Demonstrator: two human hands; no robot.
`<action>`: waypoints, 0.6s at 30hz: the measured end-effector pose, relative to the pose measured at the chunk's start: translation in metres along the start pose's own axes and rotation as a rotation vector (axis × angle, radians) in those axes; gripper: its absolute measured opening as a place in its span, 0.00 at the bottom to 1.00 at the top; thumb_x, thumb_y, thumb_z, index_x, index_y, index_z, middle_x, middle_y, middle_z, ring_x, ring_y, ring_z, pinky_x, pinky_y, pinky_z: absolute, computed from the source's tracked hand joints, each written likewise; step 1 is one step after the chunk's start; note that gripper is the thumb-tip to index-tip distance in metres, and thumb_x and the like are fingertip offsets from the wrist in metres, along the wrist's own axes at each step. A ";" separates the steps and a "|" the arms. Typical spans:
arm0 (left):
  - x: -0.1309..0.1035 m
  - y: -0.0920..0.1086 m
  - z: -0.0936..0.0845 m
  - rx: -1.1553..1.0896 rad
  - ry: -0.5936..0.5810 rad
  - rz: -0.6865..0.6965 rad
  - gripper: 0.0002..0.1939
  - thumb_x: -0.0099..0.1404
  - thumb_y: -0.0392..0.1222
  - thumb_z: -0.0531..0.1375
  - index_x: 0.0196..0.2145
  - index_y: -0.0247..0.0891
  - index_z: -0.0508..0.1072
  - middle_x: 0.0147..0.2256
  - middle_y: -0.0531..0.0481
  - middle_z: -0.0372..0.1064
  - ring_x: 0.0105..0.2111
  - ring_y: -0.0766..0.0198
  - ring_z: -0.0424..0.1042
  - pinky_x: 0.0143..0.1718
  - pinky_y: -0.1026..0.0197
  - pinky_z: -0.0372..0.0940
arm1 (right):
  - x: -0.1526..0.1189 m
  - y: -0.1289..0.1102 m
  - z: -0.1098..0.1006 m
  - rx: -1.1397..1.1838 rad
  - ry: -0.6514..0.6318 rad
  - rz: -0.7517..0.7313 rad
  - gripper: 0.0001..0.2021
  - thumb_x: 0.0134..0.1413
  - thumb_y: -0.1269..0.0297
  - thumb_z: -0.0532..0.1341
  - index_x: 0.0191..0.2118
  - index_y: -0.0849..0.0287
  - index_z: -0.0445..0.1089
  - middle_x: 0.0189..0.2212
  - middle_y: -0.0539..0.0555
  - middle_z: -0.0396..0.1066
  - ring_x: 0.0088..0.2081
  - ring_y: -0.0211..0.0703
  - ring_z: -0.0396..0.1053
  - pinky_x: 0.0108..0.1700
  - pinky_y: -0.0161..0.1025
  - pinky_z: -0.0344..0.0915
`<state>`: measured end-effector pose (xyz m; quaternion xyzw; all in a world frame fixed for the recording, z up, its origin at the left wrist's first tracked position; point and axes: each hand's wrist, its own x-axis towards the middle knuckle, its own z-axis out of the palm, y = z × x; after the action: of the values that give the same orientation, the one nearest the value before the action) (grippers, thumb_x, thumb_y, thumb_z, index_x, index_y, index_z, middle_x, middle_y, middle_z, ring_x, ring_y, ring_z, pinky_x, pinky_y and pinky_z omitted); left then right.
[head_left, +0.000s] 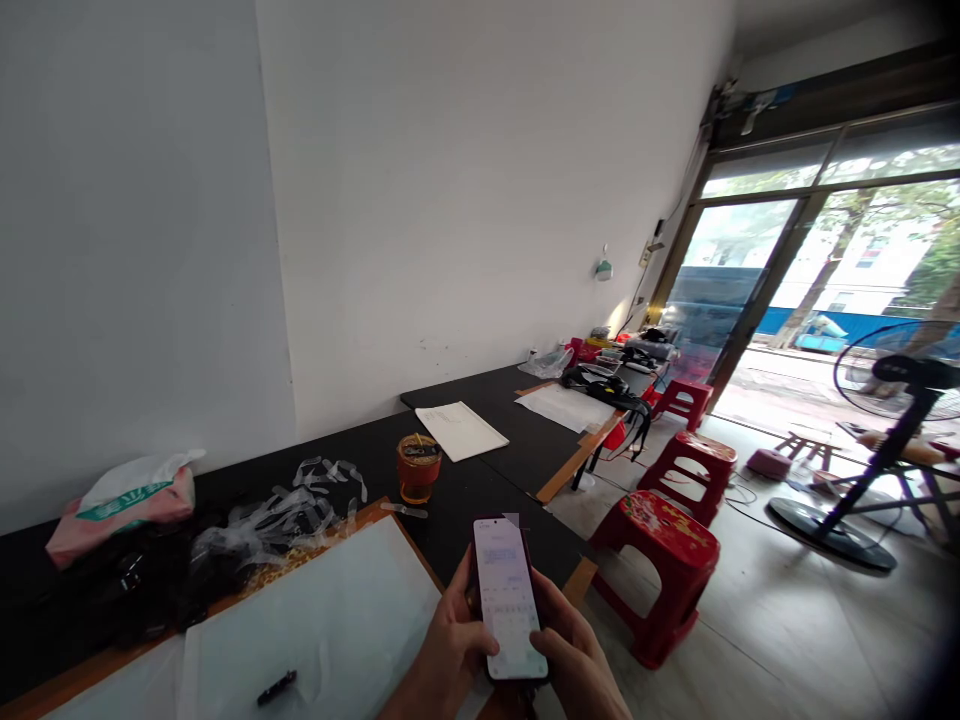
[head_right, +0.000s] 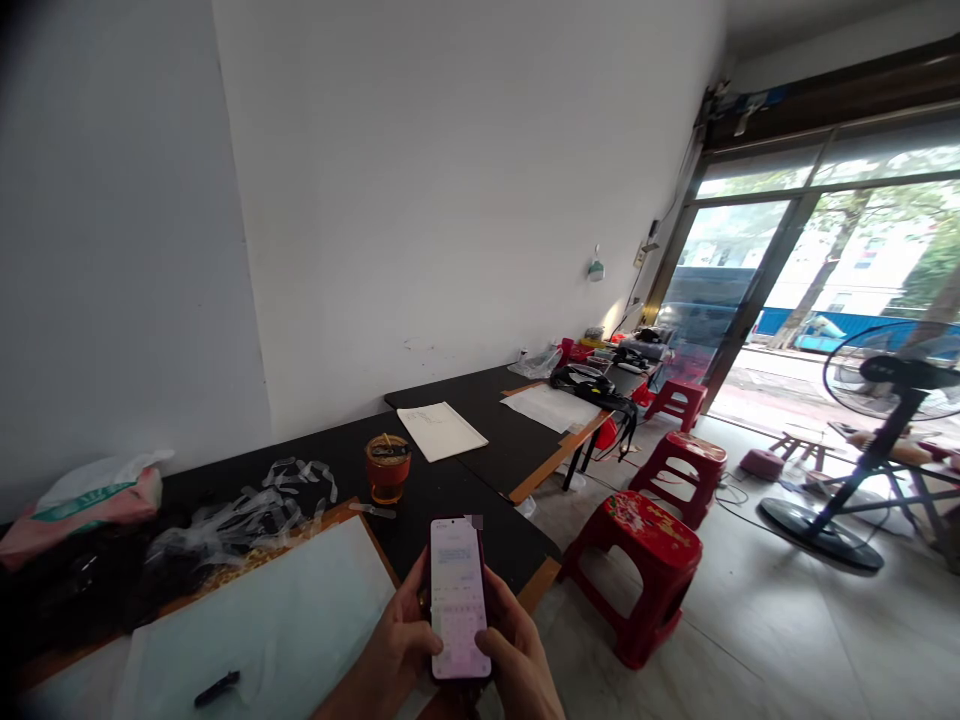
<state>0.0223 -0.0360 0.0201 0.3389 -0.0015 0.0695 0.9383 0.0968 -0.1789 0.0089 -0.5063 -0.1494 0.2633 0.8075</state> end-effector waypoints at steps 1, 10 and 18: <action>0.000 0.000 0.000 0.007 -0.001 0.002 0.60 0.37 0.21 0.55 0.69 0.43 0.44 0.45 0.43 0.77 0.43 0.49 0.74 0.33 0.57 0.65 | 0.000 0.000 0.000 -0.006 0.007 -0.003 0.33 0.36 0.73 0.63 0.55 0.52 0.72 0.50 0.57 0.78 0.53 0.62 0.71 0.49 0.52 0.68; -0.001 0.003 0.005 0.001 0.015 -0.005 0.61 0.36 0.21 0.55 0.69 0.40 0.43 0.44 0.43 0.77 0.42 0.50 0.74 0.32 0.58 0.64 | 0.000 0.000 0.002 0.034 0.045 0.023 0.31 0.37 0.74 0.64 0.54 0.54 0.73 0.51 0.58 0.77 0.52 0.62 0.73 0.47 0.50 0.69; 0.000 0.002 0.003 -0.001 0.011 0.003 0.61 0.35 0.21 0.55 0.69 0.42 0.43 0.45 0.43 0.77 0.45 0.49 0.73 0.34 0.57 0.65 | 0.000 -0.002 0.001 -0.050 0.031 -0.029 0.29 0.43 0.64 0.72 0.55 0.52 0.73 0.51 0.61 0.77 0.54 0.64 0.71 0.51 0.54 0.67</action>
<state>0.0221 -0.0363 0.0241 0.3382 0.0031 0.0726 0.9382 0.0963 -0.1786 0.0108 -0.5282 -0.1508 0.2397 0.8005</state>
